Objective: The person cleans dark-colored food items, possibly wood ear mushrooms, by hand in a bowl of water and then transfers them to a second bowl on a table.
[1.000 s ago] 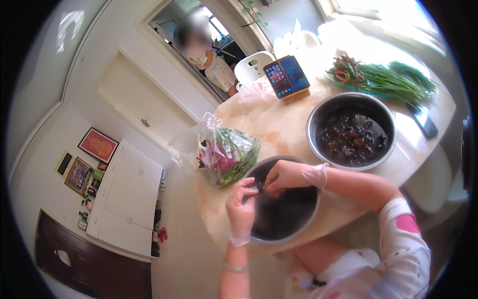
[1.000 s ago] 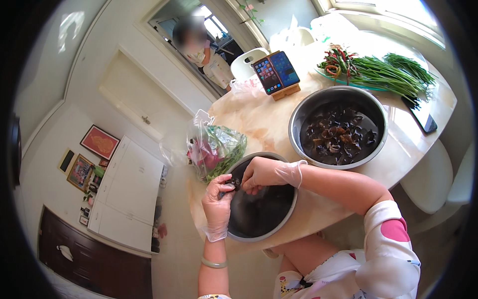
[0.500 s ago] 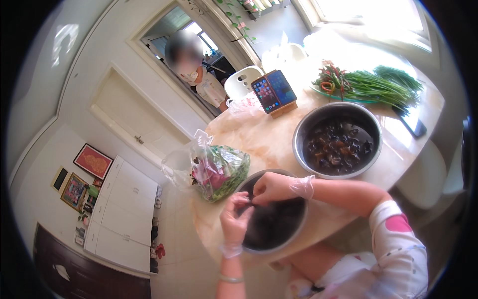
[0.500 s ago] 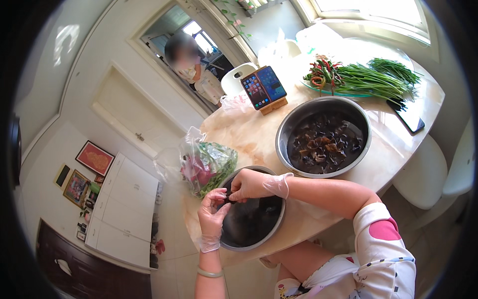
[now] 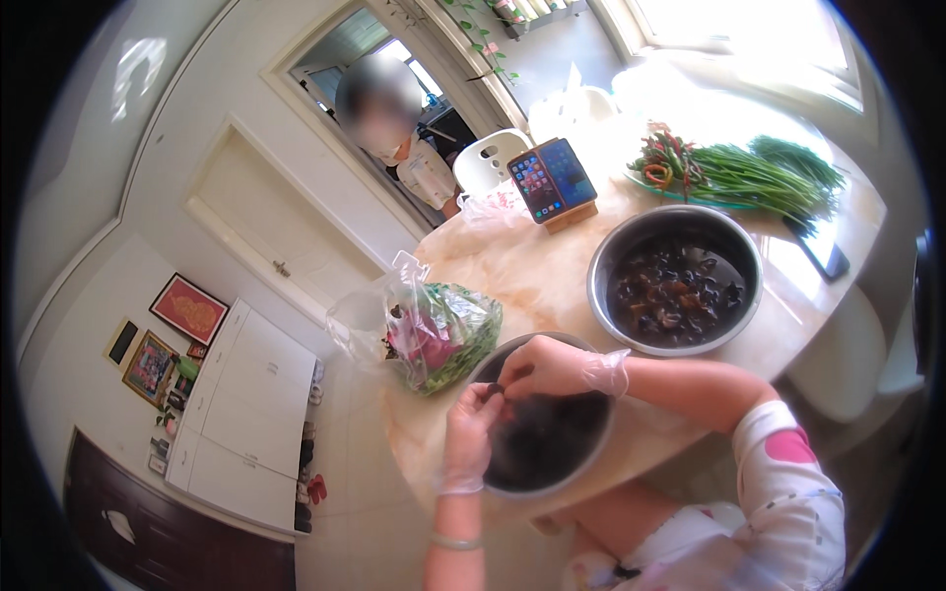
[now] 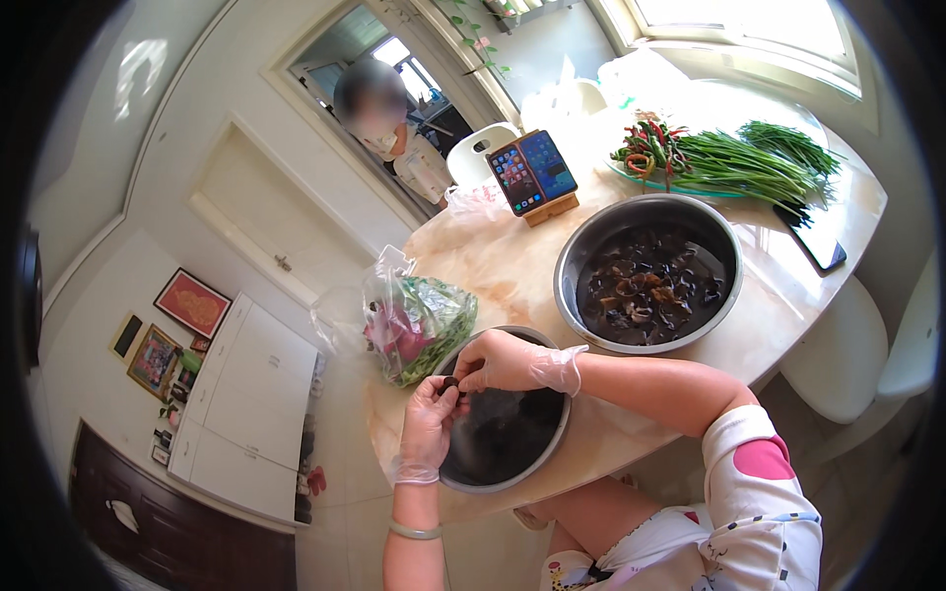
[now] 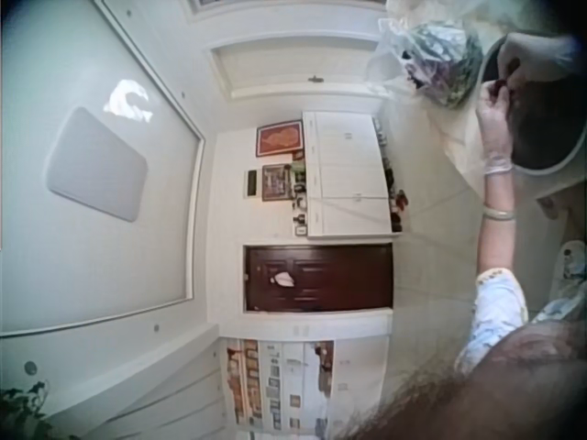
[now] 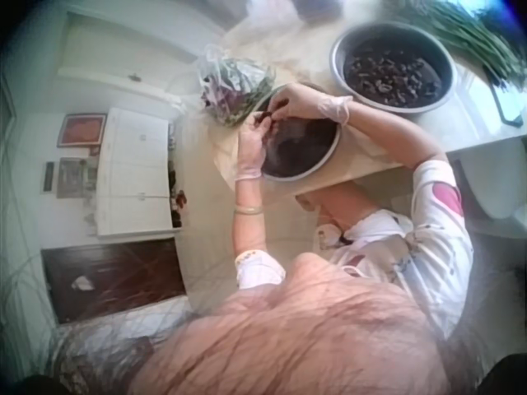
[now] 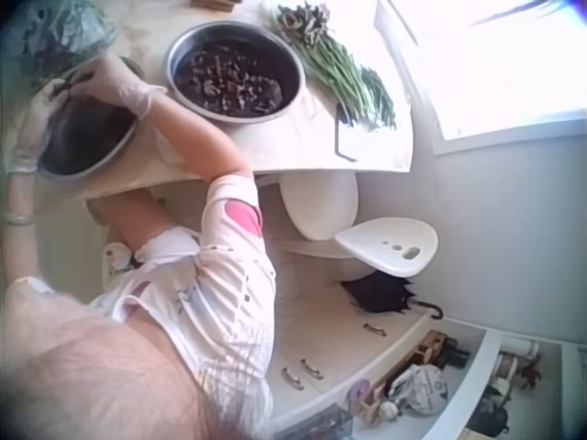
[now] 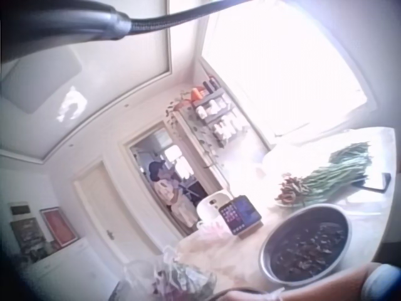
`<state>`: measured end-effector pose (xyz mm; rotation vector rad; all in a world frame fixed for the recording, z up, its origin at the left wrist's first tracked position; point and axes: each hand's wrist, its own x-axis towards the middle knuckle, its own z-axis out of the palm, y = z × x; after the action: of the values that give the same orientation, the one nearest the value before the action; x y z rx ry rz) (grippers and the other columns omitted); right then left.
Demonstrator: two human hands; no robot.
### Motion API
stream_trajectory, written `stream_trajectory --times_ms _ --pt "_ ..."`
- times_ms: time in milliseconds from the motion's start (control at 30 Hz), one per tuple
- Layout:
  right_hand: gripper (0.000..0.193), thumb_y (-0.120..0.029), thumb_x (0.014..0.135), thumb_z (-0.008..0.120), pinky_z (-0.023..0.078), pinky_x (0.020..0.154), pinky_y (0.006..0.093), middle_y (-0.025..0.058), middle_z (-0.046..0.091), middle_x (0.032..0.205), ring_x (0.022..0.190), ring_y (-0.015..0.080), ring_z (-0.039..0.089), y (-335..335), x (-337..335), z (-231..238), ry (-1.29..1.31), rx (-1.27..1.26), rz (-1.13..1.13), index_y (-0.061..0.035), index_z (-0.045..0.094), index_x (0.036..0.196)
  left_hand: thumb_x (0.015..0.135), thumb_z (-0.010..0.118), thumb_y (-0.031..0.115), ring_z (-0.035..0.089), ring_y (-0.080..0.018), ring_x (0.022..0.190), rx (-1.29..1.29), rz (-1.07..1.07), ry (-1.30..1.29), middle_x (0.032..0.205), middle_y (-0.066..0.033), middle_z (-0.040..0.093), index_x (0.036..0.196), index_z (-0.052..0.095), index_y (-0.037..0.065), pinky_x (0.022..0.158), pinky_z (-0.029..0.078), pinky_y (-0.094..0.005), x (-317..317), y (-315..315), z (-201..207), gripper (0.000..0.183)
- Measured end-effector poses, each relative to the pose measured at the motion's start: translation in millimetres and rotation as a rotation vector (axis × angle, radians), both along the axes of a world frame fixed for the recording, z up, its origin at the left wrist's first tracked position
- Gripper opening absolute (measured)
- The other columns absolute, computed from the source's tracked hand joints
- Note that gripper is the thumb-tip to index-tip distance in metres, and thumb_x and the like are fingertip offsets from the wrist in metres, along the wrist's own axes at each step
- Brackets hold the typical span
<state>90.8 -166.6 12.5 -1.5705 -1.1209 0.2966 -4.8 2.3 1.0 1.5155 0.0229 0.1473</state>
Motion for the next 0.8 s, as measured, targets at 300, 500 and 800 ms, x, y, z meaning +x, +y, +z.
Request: stream_trajectory --times_ms 300,500,800 --pt "0.017 -0.012 0.072 0.064 0.047 0.064 0.0265 0.0093 0.062 0.07 0.066 0.013 0.058 -1 -1 2 -0.078 -0.031 0.014 0.0026 0.061 0.081 0.084 0.058 0.004 0.058 -0.0116 0.069 0.071 0.01 -0.001 0.081 -0.0043 0.06 0.094 0.055 0.002 0.063 0.049 -0.0224 1 -3 -2 0.01" --pt "0.016 -0.013 0.072 0.065 0.046 0.062 0.0243 0.0061 0.06 0.067 0.063 0.0109 0.055 -2 -1 5 -0.06 -0.045 0.045 0.0014 0.06 0.078 0.085 0.056 0.005 0.059 -0.0122 0.07 0.079 -0.037 0.039 0.082 -0.0054 0.06 0.095 0.054 0.002 0.065 0.05 -0.0229 -4 -9 9 0.011" --pt "0.016 -0.012 0.077 0.063 0.045 0.069 0.0225 0.0029 0.062 0.076 0.073 0.0085 0.055 -4 4 9 0.303 -0.049 0.156 0.001 0.063 0.087 0.087 0.048 0.001 0.06 -0.0149 0.081 -0.014 -0.02 -0.052 0.096 -0.0092 0.059 0.113 0.049 -0.002 0.074 0.05 -0.0266 -12 -8 16 0.025"
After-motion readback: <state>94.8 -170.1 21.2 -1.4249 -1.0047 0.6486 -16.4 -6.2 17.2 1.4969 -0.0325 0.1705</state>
